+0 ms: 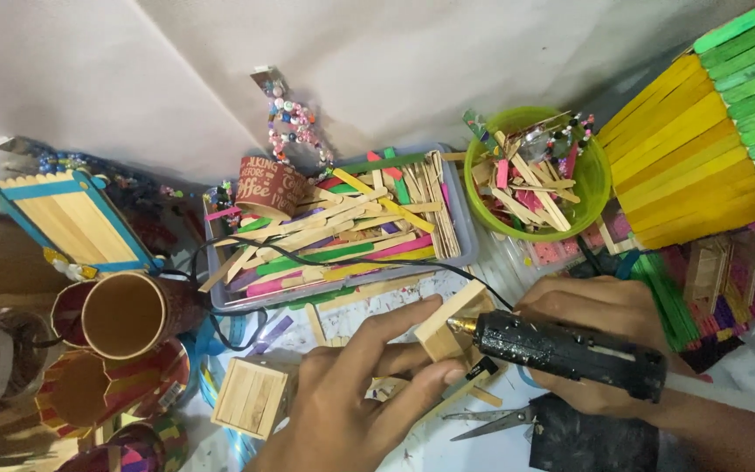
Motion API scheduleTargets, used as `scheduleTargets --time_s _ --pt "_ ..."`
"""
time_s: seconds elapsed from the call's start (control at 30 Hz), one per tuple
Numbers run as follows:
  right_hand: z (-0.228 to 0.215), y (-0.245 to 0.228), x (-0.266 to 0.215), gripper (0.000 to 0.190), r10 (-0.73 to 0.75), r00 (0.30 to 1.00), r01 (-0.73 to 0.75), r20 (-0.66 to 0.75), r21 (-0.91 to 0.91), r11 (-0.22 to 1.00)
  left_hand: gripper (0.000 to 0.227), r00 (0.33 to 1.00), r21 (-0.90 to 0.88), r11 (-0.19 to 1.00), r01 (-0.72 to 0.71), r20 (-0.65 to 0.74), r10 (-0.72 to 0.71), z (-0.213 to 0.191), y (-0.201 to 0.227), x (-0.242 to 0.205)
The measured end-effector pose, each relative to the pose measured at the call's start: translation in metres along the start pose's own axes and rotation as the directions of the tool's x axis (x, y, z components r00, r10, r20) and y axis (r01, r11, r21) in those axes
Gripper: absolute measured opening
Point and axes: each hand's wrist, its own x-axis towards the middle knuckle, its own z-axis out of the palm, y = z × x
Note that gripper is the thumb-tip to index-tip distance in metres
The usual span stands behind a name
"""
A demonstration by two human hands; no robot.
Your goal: Assembling a miniature wooden structure using popsicle sticks and a hot glue gun.
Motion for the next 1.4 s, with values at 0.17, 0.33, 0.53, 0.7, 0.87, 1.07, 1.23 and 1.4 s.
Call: scheduleTargets --time_s 0.17,0.33,0.53,0.7,0.87,1.07,1.23,1.4 --pt "0.003 0.005 -0.005 0.018 -0.005 1.000 0.005 -0.011 0.020 1.000 0.042 0.997 0.018 0.997 -0.078 -0.013 0.078 0.001 -0.002 0.000" --pt "0.005 0.012 -0.009 0.029 -0.042 0.999 0.042 0.005 -0.063 0.997 0.044 1.000 0.005 1.000 -0.001 0.021 0.001 -0.001 -0.001 0.001" --pt "0.003 0.016 -0.009 0.033 0.016 1.000 -0.014 0.014 -0.074 0.997 0.043 0.999 0.003 0.999 0.038 0.008 -0.038 0.000 -0.002 0.002" --pt "0.001 0.019 -0.007 0.029 0.016 0.997 -0.007 0.077 -0.113 0.994 0.043 0.999 -0.011 0.999 0.033 0.013 -0.032 0.003 -0.007 0.004" --pt "0.002 0.021 -0.009 0.028 0.030 0.998 -0.022 0.064 -0.123 0.992 0.042 1.000 0.000 1.000 0.005 0.013 -0.005 0.003 -0.007 0.005" --pt "0.001 0.018 -0.006 0.030 -0.001 0.998 0.007 0.059 -0.104 0.995 0.042 0.999 -0.065 0.997 -0.038 0.014 0.039 0.004 -0.007 0.005" --pt "0.002 0.017 -0.005 0.033 -0.006 0.999 0.010 0.039 -0.093 0.996 0.043 0.998 -0.056 0.997 -0.056 0.013 0.057 0.004 -0.009 0.005" --pt "0.002 0.022 -0.007 0.033 -0.023 0.998 0.030 0.063 -0.102 0.994 0.042 0.999 -0.072 0.997 -0.041 0.008 0.041 0.005 -0.009 0.005"
